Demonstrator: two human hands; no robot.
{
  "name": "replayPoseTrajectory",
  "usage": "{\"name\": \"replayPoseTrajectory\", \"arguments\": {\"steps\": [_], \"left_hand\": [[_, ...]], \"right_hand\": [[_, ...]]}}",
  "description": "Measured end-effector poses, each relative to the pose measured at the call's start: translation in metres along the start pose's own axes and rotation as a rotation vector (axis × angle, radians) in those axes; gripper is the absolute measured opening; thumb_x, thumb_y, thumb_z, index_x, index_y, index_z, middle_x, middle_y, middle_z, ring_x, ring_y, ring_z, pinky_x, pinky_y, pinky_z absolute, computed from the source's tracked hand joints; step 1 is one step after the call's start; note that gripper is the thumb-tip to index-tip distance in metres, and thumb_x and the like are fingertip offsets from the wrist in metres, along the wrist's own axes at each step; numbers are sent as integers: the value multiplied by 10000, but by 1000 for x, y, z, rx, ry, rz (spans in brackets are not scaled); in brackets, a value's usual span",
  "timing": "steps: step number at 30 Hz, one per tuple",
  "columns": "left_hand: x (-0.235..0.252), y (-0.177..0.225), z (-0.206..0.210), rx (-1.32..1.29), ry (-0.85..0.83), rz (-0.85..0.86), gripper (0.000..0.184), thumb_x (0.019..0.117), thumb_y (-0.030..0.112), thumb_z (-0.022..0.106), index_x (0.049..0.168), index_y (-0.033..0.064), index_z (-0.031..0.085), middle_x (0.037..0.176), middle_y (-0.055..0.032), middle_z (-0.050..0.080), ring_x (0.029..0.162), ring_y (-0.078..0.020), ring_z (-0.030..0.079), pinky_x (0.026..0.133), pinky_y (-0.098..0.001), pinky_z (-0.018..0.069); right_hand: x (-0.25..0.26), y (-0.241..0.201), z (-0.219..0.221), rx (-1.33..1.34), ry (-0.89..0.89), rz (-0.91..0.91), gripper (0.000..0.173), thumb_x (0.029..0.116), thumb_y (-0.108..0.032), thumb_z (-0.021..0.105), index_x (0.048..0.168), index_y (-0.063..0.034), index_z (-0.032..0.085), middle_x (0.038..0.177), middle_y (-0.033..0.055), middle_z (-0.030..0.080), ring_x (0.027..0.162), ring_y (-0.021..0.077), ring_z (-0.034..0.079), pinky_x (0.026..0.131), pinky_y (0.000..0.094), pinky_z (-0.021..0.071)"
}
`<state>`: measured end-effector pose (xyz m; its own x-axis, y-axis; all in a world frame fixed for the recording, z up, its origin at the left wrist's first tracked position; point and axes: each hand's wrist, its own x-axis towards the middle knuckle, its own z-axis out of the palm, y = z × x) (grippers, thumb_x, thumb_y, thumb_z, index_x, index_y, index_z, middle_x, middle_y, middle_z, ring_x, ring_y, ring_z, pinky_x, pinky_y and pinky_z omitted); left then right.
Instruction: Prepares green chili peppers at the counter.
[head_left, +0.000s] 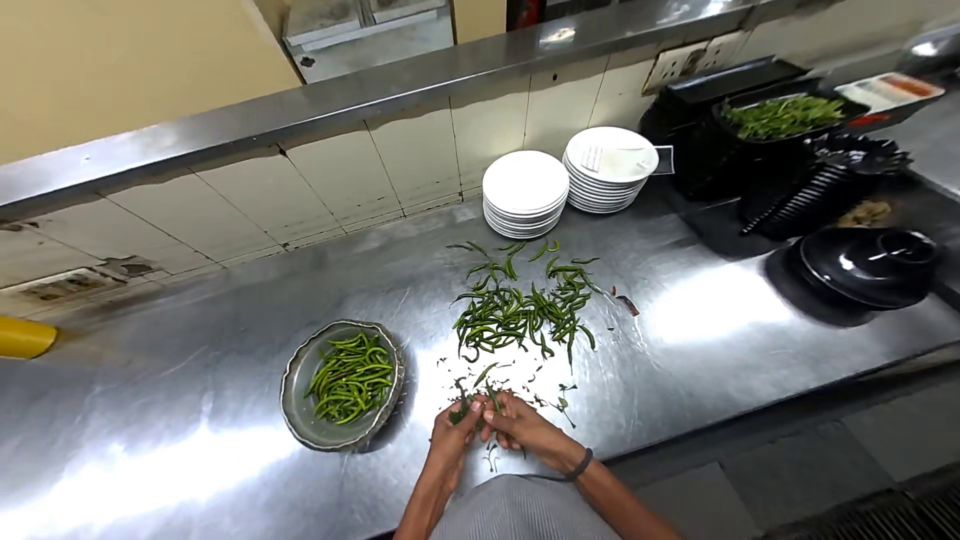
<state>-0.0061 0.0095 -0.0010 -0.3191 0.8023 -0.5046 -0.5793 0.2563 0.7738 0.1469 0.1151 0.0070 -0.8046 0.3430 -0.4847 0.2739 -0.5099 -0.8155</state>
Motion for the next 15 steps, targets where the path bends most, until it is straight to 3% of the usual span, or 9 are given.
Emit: {"name": "replayPoseTrajectory", "arguments": {"steps": [2, 4, 7, 10, 13, 15], "left_hand": [[0, 3, -3, -67, 59, 9, 204, 1044, 138, 575, 1119, -35, 652, 851, -88, 642, 584, -63, 512, 511, -184, 435], [-3, 9, -6, -130, 102, -26, 239, 1094, 168, 470, 1122, -33, 596, 935, -138, 699, 601, -85, 580, 503, -188, 459], [-7, 13, -12, -118, 98, -84, 229, 1095, 151, 447, 1218, -9, 556, 882, -114, 686, 600, -87, 601, 496, -186, 475], [-11, 11, -15, -23, -65, -90, 301, 1050, 134, 550, 1328, 18, 551, 927, -76, 661, 622, -56, 551, 528, -176, 453], [-11, 5, -11, 34, -54, -14, 235, 1014, 152, 631, 1179, -15, 639, 838, -62, 652, 585, -45, 508, 508, -179, 410], [-8, 2, -9, 0, 37, 26, 208, 992, 158, 673, 1082, -28, 647, 812, -69, 637, 569, -51, 488, 503, -186, 403]], "right_hand": [[-1, 1, -2, 60, 2, 8, 318, 1105, -332, 431, 1280, -75, 499, 964, 62, 699, 619, 78, 570, 545, 218, 442], [-3, 0, -5, 109, 22, 10, 359, 1122, -294, 338, 1305, -59, 539, 959, 60, 692, 635, 87, 574, 554, 223, 456], [-3, -2, -7, 54, 18, -11, 310, 1094, -268, 436, 1229, -64, 626, 852, 14, 652, 584, 63, 518, 520, 209, 420], [-2, -3, -4, -81, -17, -21, 302, 1066, -309, 536, 1158, -71, 698, 759, -20, 640, 522, 36, 473, 474, 195, 381], [1, -1, 1, -252, -6, -15, 294, 1054, -332, 561, 1048, -83, 720, 714, -50, 611, 540, 31, 476, 508, 208, 390], [3, 2, 0, -299, -3, -9, 325, 1076, -314, 510, 1070, -72, 727, 731, -48, 623, 553, 33, 483, 525, 218, 398]]}}
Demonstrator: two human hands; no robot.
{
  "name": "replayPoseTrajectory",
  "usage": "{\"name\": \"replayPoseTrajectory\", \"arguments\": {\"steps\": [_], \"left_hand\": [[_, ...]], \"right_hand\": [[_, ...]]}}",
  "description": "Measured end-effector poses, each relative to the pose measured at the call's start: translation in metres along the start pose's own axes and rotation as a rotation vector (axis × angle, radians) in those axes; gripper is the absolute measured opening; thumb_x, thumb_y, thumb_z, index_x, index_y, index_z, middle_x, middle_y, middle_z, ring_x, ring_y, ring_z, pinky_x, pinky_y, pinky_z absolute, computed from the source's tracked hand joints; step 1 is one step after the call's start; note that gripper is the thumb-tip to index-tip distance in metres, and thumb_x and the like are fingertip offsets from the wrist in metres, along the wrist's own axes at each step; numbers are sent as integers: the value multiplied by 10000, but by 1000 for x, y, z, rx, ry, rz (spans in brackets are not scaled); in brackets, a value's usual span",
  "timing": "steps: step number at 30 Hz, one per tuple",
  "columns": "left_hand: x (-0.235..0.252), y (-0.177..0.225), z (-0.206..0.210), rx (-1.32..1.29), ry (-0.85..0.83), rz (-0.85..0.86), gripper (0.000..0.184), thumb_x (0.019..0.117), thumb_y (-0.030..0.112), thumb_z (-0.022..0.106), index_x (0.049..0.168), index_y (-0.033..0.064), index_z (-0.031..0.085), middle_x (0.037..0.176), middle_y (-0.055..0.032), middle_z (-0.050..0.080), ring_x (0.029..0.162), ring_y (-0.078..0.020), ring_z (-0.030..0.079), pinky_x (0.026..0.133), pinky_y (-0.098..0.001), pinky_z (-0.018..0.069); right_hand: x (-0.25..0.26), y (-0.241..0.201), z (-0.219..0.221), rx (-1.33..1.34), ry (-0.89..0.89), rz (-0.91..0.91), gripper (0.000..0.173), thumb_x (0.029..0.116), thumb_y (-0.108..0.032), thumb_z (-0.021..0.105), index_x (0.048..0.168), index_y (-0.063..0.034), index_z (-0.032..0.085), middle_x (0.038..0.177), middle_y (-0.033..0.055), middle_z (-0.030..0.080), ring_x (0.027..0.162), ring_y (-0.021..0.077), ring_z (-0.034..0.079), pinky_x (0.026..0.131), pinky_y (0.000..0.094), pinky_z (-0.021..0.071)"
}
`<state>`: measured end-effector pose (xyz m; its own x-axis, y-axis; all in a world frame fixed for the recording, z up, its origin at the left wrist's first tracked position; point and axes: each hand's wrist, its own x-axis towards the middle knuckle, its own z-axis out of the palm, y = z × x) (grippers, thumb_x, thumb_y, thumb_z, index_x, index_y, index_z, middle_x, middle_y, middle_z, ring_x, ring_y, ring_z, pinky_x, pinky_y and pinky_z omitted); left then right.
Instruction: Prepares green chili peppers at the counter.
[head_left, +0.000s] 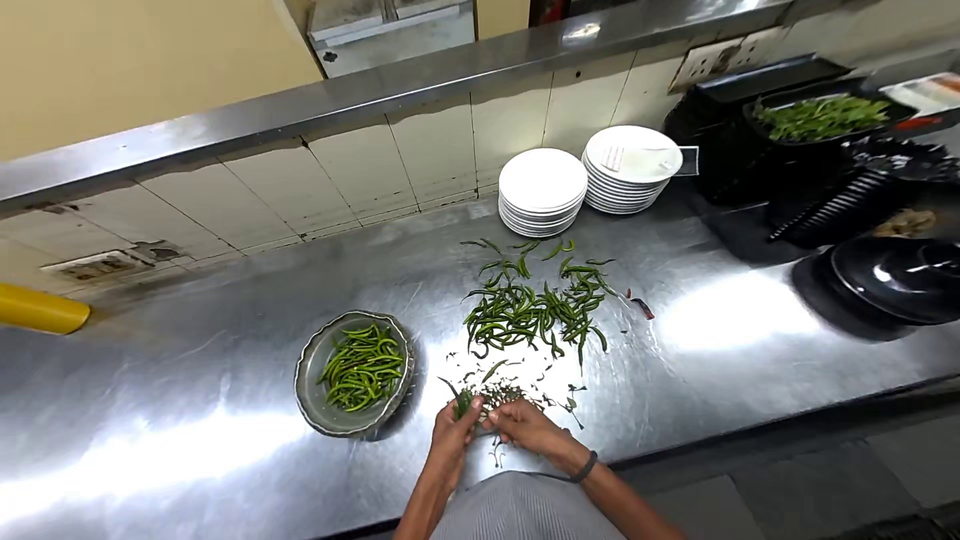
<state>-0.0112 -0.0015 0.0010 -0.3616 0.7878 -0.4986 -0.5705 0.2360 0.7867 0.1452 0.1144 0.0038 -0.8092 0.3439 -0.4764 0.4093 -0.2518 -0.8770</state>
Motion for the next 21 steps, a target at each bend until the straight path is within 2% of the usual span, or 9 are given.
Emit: {"name": "replayPoseTrajectory", "arguments": {"steps": [2, 6, 10, 12, 14, 16, 19, 21], "left_hand": [[2, 1, -1, -24, 41, 5, 210, 999, 158, 664, 1085, -33, 643, 814, -70, 631, 564, -52, 489, 502, -183, 415], [0, 7, -2, -52, 40, -29, 209, 1010, 138, 643, 1124, -37, 636, 806, -71, 621, 564, -54, 503, 507, -178, 436], [0, 7, -5, -42, 29, -56, 220, 996, 129, 663, 1140, -38, 653, 833, -76, 639, 567, -53, 503, 503, -177, 431], [0, 7, -6, -50, 19, -79, 209, 1007, 129, 647, 1139, -32, 650, 867, -83, 653, 570, -47, 505, 501, -170, 428], [-1, 5, -4, -91, 21, -113, 198, 1021, 120, 619, 1152, -27, 639, 892, -94, 663, 570, -49, 515, 499, -169, 432], [-1, 3, 0, -183, 60, -161, 152, 1033, 90, 582, 1135, -16, 622, 833, -73, 635, 551, -52, 514, 489, -167, 441], [5, -2, -5, -376, 191, -225, 95, 1053, 93, 519, 1044, 19, 579, 710, -28, 569, 492, -53, 486, 461, -167, 439], [9, -1, -15, -441, 270, -203, 125, 1058, 103, 507, 989, 25, 578, 681, -23, 558, 471, -53, 474, 443, -166, 431]], "right_hand": [[-1, 0, -1, 16, -7, 10, 335, 1092, -287, 468, 1096, -66, 719, 772, -45, 651, 562, 27, 492, 530, 210, 406], [-3, 0, 0, 32, 48, -2, 271, 1065, -262, 535, 1067, -68, 725, 816, -35, 659, 610, 36, 530, 566, 214, 440], [1, 9, 1, -17, 195, -64, 242, 975, -292, 671, 1055, -67, 716, 905, 17, 699, 779, 104, 647, 734, 302, 547], [3, 9, -1, -142, 272, -73, 234, 941, -299, 705, 1028, -85, 743, 911, 18, 717, 808, 114, 671, 783, 335, 561], [3, 6, -3, -276, 304, -77, 208, 950, -285, 691, 1020, -103, 761, 925, 19, 732, 837, 117, 683, 823, 356, 559], [2, 4, -3, -350, 293, -184, 186, 956, -254, 672, 980, -105, 780, 923, 24, 736, 855, 125, 683, 831, 367, 551], [-2, 1, 0, -252, 160, -565, 162, 963, -181, 672, 897, -83, 783, 896, 25, 729, 913, 107, 661, 889, 315, 520], [-3, -5, 4, -202, 135, -607, 158, 961, -194, 685, 900, -85, 782, 886, 14, 725, 909, 96, 647, 886, 304, 497]]}}
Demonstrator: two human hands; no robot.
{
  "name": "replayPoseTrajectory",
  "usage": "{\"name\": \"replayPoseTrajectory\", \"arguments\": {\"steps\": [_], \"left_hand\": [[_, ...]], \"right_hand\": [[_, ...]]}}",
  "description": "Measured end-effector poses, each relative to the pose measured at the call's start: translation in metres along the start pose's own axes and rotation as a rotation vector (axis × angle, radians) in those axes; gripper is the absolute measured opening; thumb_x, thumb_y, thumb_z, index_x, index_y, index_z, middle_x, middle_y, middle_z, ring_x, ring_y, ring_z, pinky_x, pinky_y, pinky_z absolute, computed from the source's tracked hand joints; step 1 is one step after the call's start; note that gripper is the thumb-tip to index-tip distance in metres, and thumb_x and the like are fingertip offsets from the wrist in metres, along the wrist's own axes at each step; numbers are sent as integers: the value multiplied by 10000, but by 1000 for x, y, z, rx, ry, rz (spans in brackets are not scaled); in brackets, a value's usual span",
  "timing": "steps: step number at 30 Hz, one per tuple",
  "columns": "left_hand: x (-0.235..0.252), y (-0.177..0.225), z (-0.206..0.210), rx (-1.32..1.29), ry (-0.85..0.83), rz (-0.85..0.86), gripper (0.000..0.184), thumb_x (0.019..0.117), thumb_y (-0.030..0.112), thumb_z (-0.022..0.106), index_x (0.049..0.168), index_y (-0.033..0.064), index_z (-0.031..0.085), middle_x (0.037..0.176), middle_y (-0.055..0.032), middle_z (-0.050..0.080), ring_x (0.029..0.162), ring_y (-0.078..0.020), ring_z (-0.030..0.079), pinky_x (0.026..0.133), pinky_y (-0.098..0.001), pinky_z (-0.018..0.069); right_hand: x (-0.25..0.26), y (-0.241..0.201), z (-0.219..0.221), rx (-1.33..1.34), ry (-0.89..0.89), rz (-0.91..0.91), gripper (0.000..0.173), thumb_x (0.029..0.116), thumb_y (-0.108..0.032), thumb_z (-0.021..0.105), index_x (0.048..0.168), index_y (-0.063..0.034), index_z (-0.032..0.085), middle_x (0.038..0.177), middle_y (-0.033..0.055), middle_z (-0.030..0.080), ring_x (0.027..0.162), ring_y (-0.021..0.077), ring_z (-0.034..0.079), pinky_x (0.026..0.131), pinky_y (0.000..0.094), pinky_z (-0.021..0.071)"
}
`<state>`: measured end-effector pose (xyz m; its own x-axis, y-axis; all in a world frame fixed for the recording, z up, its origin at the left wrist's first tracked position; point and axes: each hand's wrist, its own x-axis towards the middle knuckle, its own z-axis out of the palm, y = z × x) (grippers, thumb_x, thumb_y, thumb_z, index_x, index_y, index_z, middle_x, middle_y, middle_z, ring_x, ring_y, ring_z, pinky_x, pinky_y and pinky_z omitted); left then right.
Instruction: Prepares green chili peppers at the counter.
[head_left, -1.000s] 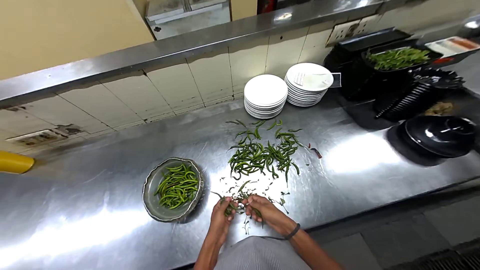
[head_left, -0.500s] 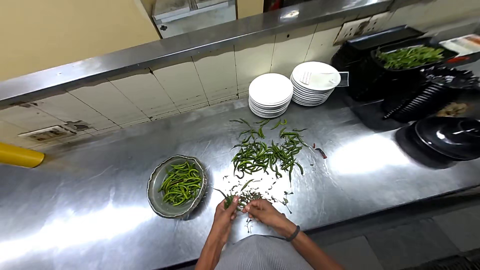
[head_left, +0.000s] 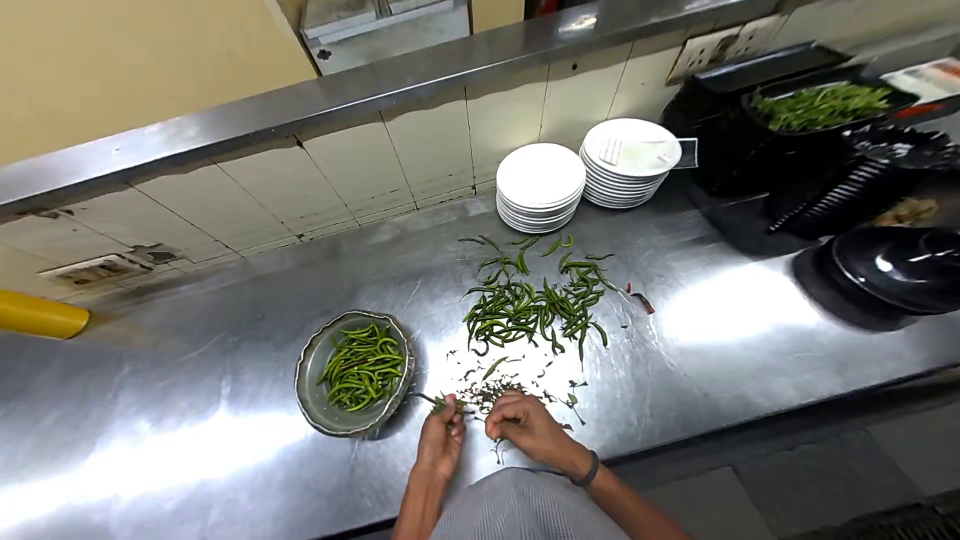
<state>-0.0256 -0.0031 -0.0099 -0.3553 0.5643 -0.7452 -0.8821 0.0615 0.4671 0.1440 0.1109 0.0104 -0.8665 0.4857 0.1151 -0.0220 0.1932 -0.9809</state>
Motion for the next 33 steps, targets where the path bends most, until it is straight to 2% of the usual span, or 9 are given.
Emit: {"name": "replayPoseTrajectory", "arguments": {"steps": [3, 5, 7, 10, 12, 17, 23, 29, 33], "left_hand": [[-4, 8, -6, 6, -6, -21, 191, 1080, 170, 475, 1041, 21, 589, 776, -75, 631, 548, -101, 569, 491, -207, 493], [-9, 9, -7, 12, -39, -47, 260, 1098, 202, 423, 1053, 8, 590, 902, -135, 702, 662, -153, 655, 568, -249, 540], [-10, 9, -8, 24, -69, -58, 278, 1103, 199, 406, 1071, -9, 587, 951, -164, 715, 757, -196, 696, 647, -283, 574], [-9, 3, -8, 74, -99, -76, 219, 1082, 138, 469, 1223, -10, 546, 982, -184, 714, 863, -264, 724, 765, -367, 611], [-9, -4, -7, 122, -123, -88, 240, 1059, 62, 491, 1291, 2, 510, 1015, -189, 710, 917, -294, 725, 827, -411, 611], [-10, -16, -2, 230, -233, -134, 166, 1017, -16, 533, 1183, -1, 535, 1003, -155, 692, 910, -263, 713, 855, -406, 607], [-12, -17, 1, 218, -335, -227, 209, 983, -39, 587, 1186, -15, 547, 1059, -178, 703, 946, -272, 720, 879, -407, 607], [-7, -18, 3, 212, -299, 37, 255, 926, -62, 656, 1157, -28, 552, 982, -155, 685, 835, -195, 682, 766, -318, 592], [-8, -14, 4, 230, -298, 101, 212, 929, -50, 659, 1120, -28, 568, 1037, -164, 693, 872, -192, 682, 783, -319, 586]], "right_hand": [[3, 5, -6, -21, 102, 334, 204, 986, -214, 664, 1065, -52, 759, 958, 32, 749, 864, 94, 698, 835, 303, 578], [5, 14, -14, -73, 103, 605, 331, 1026, -208, 570, 1294, -45, 673, 1139, 102, 725, 1015, 176, 695, 940, 383, 555], [7, 16, -16, 0, 136, 768, 391, 1026, -132, 517, 1404, -51, 581, 1236, 133, 666, 1056, 197, 661, 928, 387, 542], [5, 17, -15, 176, 294, 774, 337, 1051, -61, 429, 1329, -20, 617, 1058, 126, 655, 809, 169, 667, 748, 338, 584], [3, 14, -21, 335, 338, 693, 331, 1053, -47, 435, 1323, 1, 620, 1029, 131, 679, 857, 188, 698, 812, 351, 610], [6, 4, -27, 607, 382, 592, 440, 975, -13, 650, 1411, -15, 590, 1114, 182, 739, 983, 243, 720, 880, 364, 586], [10, -3, -14, 716, 564, 610, 203, 906, 75, 707, 1066, 83, 583, 998, 213, 704, 900, 313, 739, 827, 430, 646], [0, 2, -5, 471, 373, 670, 219, 889, -26, 762, 1062, 43, 648, 909, 147, 703, 774, 243, 728, 736, 377, 649], [-5, 11, -3, 301, 202, 671, 188, 919, -123, 746, 1055, 3, 718, 855, 83, 722, 689, 163, 700, 669, 318, 620]]}}
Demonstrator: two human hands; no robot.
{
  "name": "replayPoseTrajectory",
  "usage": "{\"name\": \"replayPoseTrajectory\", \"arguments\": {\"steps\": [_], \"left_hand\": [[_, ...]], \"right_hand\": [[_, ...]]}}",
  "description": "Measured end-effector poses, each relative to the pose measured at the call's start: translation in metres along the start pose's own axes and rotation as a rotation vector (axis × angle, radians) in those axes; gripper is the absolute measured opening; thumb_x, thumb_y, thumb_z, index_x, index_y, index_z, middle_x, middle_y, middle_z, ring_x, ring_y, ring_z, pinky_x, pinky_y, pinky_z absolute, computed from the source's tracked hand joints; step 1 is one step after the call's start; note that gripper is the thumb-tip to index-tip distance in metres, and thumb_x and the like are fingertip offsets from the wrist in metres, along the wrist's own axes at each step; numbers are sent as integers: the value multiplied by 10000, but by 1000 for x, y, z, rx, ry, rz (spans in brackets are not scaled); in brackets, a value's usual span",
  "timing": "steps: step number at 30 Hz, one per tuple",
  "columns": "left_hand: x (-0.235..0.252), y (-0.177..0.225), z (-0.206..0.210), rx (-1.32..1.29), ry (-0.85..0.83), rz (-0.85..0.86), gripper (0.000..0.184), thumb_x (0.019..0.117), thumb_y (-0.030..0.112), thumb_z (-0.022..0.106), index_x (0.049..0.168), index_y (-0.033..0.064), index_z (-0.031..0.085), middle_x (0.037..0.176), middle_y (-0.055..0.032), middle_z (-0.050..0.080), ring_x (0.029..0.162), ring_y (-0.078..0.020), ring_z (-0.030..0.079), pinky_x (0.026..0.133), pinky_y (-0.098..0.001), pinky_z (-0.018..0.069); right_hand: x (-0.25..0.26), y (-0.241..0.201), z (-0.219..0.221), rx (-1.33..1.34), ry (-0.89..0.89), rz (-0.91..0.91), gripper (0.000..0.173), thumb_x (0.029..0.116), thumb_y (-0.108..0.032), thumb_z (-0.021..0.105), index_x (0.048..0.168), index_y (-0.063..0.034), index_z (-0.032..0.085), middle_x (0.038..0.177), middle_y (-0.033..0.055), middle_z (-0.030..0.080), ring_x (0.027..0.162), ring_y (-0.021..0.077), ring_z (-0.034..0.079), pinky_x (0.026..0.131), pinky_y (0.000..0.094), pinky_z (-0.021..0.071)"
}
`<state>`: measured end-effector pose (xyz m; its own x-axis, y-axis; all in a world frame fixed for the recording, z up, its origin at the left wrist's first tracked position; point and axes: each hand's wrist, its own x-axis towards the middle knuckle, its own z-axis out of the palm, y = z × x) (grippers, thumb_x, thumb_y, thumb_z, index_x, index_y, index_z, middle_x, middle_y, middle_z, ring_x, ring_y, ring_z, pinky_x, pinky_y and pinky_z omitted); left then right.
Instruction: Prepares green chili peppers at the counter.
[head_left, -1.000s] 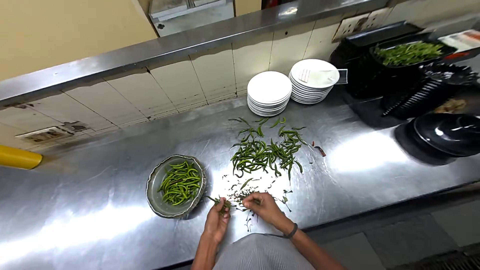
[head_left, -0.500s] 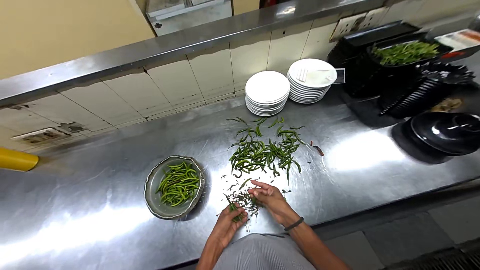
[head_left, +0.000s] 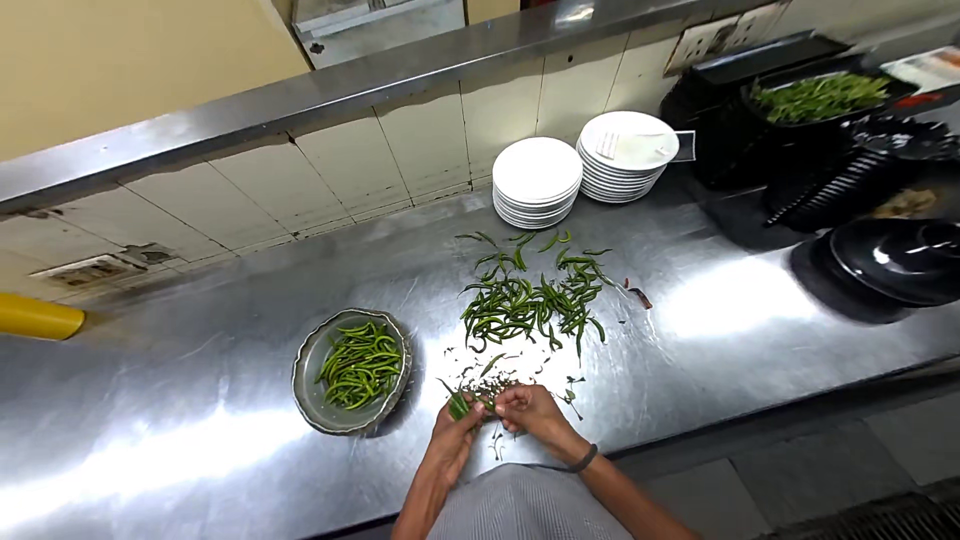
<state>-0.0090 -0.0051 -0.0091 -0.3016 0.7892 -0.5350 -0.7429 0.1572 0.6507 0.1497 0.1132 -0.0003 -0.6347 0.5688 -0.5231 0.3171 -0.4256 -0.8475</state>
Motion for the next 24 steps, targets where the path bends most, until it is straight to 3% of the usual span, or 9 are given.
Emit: {"name": "replayPoseTrajectory", "arguments": {"steps": [3, 6, 11, 14, 17, 19, 21, 22, 24], "left_hand": [[-1, 0, 0, 10, 17, 5, 202, 929, -31, 673, 1097, -13, 562, 1018, -159, 696, 874, -195, 687, 779, -326, 588], [-2, -2, 1, 76, 1, 22, 269, 915, -7, 700, 1140, -18, 553, 1012, -145, 696, 866, -180, 684, 767, -317, 584], [-3, -3, 1, 102, 20, -8, 244, 957, 4, 660, 1179, -42, 570, 948, -127, 692, 785, -150, 663, 719, -273, 567], [-4, 0, 0, -78, 16, -115, 171, 1015, 34, 585, 1182, 0, 572, 933, -102, 680, 737, -126, 652, 686, -245, 569], [-5, 3, -8, -223, 34, -131, 145, 1043, 83, 552, 1174, 27, 576, 948, -102, 682, 777, -158, 677, 727, -284, 592], [-6, 11, -11, -262, 59, -118, 157, 1057, 102, 534, 1183, 18, 573, 973, -133, 694, 859, -220, 707, 800, -351, 608], [-10, 17, -12, -309, 49, -134, 179, 1063, 110, 522, 1195, 2, 577, 1011, -181, 710, 953, -292, 723, 878, -425, 604], [-12, 19, -12, -314, 42, -138, 187, 1063, 102, 516, 1201, -5, 581, 1020, -193, 708, 969, -310, 721, 890, -445, 600], [-15, 22, -13, -280, 24, -128, 182, 1050, 76, 524, 1201, -7, 582, 1032, -194, 706, 968, -314, 719, 894, -458, 597]], "right_hand": [[3, 2, 0, -198, -69, 12, 195, 917, -217, 765, 1003, -43, 748, 830, 48, 721, 676, 134, 690, 678, 314, 611], [7, 4, -3, -436, -69, -46, 244, 880, -349, 767, 970, -122, 780, 869, 4, 728, 779, 119, 671, 782, 377, 557], [5, 3, -4, -567, -43, -168, 172, 896, -291, 753, 964, -142, 806, 939, 22, 735, 891, 144, 680, 866, 404, 546], [6, 5, -6, -488, -108, -410, 142, 912, -244, 734, 942, -127, 808, 940, 18, 736, 900, 118, 675, 857, 360, 540], [10, 5, -6, -172, -208, -564, 130, 938, -162, 720, 927, -46, 779, 928, 16, 727, 888, 50, 653, 832, 251, 542], [13, 5, -10, -287, -156, -466, 195, 991, -219, 666, 993, -60, 778, 944, 22, 738, 876, 67, 676, 834, 274, 562], [16, 2, -15, -684, -92, -292, 293, 1042, -290, 550, 1110, -111, 771, 1049, 66, 747, 1003, 189, 692, 950, 426, 529], [18, 0, -15, -852, -75, -222, 306, 1045, -282, 518, 1156, -130, 759, 1118, 90, 734, 1091, 257, 667, 996, 501, 484], [25, -7, -11, -1004, -27, -190, 286, 1026, -206, 520, 1187, -142, 748, 1178, 103, 710, 1161, 307, 626, 1021, 519, 461]]}}
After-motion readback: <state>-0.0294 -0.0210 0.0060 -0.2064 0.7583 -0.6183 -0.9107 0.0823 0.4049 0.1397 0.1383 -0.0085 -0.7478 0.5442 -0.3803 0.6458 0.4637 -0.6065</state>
